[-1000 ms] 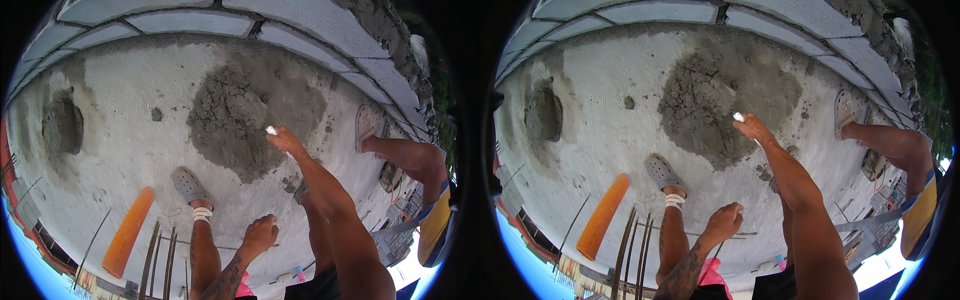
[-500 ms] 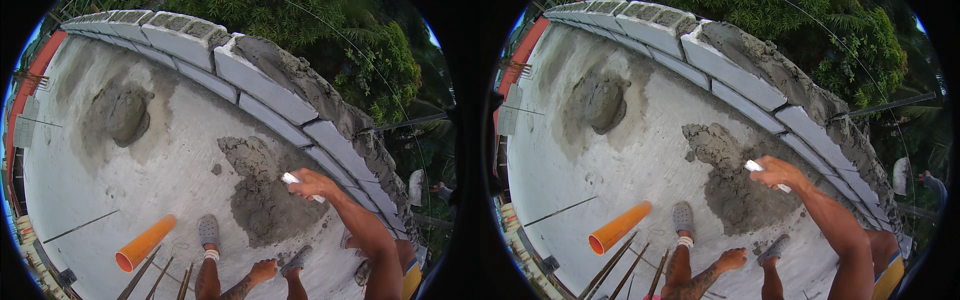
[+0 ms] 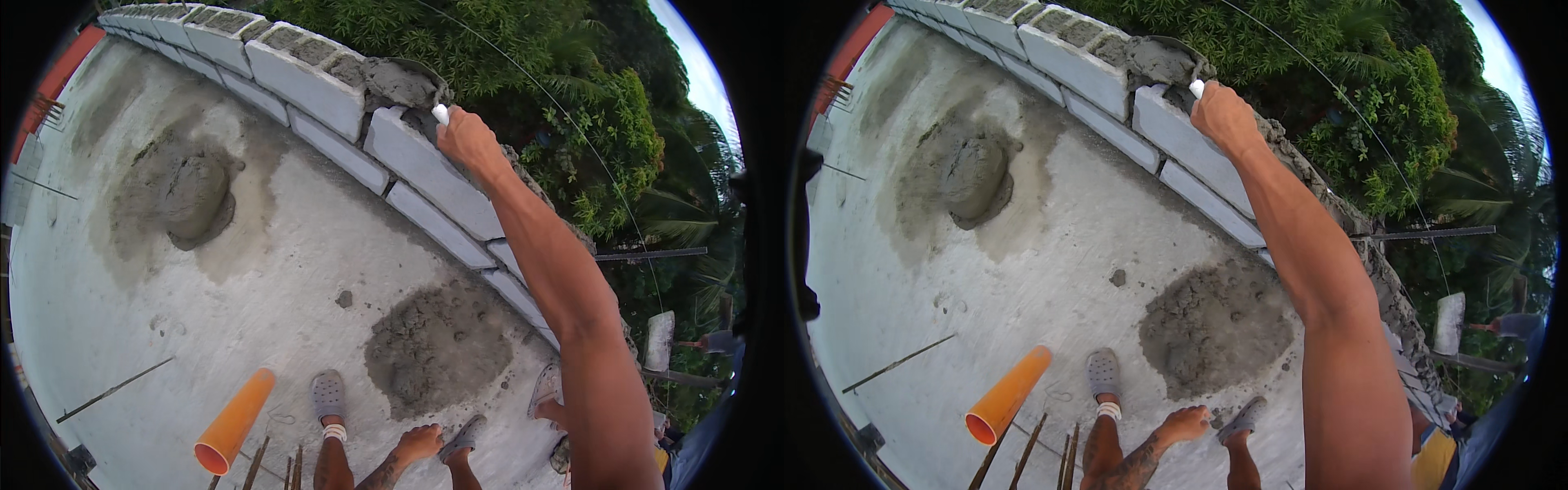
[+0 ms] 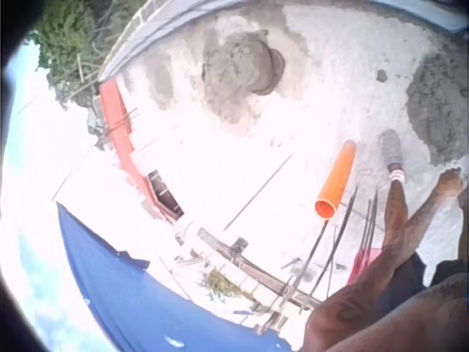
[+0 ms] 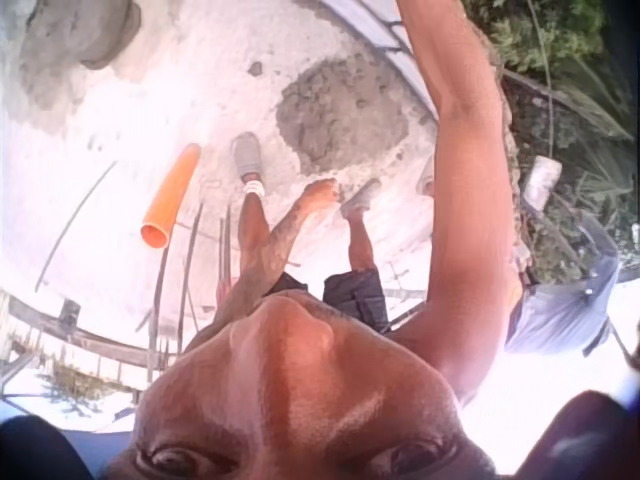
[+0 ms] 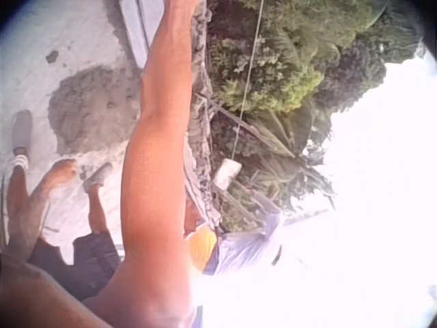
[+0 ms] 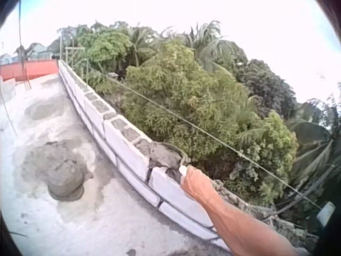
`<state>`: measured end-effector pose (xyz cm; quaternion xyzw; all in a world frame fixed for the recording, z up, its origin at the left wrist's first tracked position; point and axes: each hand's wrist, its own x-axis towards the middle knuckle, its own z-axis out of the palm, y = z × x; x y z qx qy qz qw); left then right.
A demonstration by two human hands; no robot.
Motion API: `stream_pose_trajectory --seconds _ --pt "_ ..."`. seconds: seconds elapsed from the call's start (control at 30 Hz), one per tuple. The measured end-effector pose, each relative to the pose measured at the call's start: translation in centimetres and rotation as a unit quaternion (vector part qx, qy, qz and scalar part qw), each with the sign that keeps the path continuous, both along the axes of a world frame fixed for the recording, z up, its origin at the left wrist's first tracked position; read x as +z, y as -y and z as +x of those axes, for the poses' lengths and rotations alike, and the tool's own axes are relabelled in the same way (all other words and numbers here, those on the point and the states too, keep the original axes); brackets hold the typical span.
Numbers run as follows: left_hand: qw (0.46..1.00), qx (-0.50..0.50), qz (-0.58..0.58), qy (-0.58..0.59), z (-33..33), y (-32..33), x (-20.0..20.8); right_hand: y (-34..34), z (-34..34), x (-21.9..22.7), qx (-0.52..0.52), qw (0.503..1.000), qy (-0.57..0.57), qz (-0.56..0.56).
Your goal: The person scoops wet cement with a trowel and applies it between and on top of concrete blocks to build a low wall. The person repeatedly spreads and smooths the mortar along the block joints while working on a rooftop.
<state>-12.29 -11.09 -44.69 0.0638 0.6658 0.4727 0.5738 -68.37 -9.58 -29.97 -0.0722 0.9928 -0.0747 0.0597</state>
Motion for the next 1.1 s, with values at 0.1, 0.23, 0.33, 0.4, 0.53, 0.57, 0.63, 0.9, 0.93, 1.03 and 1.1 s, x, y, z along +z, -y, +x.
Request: stream_pose_trajectory --seconds 0.1,0.23,0.33,0.4,0.53,0.57,0.63,0.9,0.93,1.03,1.1 --pt "1.0 0.027 0.013 -0.003 0.2 0.5 -0.4 0.2 4.0 -0.5 -0.058 0.993 -0.054 -0.09" --pt "0.999 0.033 0.017 0.016 0.2 0.1 -1.0 1.4 11.7 -0.3 -0.127 0.954 -0.056 -0.266" --pt "1.0 0.02 0.004 0.017 0.9 -0.5 -1.6 4.3 13.2 -4.1 -0.175 0.894 0.036 -0.412" --pt "1.0 0.02 0.0 0.007 1.9 -1.0 -1.9 5.5 13.2 -7.6 -0.202 0.88 0.059 -0.425" --pt "1.0 0.014 -0.002 0.002 3.2 -1.6 -2.4 4.2 15.4 -10.6 -0.242 0.898 0.067 -0.361" --pt "1.0 0.013 -0.007 0.009 3.3 -1.8 -2.4 3.5 16.5 -10.3 -0.253 0.909 0.094 -0.319" --pt "1.0 0.021 -0.007 0.007 3.1 -2.0 -2.1 1.9 19.3 -8.8 -0.262 0.882 0.162 -0.357" --pt "0.998 0.002 -0.055 0.013 2.7 -1.2 -1.4 -9.9 34.8 -11.4 -0.234 0.846 0.099 -0.469" --pt "0.998 0.008 -0.054 0.001 2.8 -1.1 -1.4 -12.9 37.7 -13.5 -0.275 0.855 0.128 -0.422" --pt "0.998 0.003 -0.062 -0.018 3.3 -1.2 -0.5 -21.6 46.1 -20.1 -0.285 0.917 0.14 -0.241" --pt "0.997 -0.006 -0.067 -0.024 3.5 -1.5 0.1 -26.6 48.5 -23.7 -0.301 0.922 0.237 -0.05"
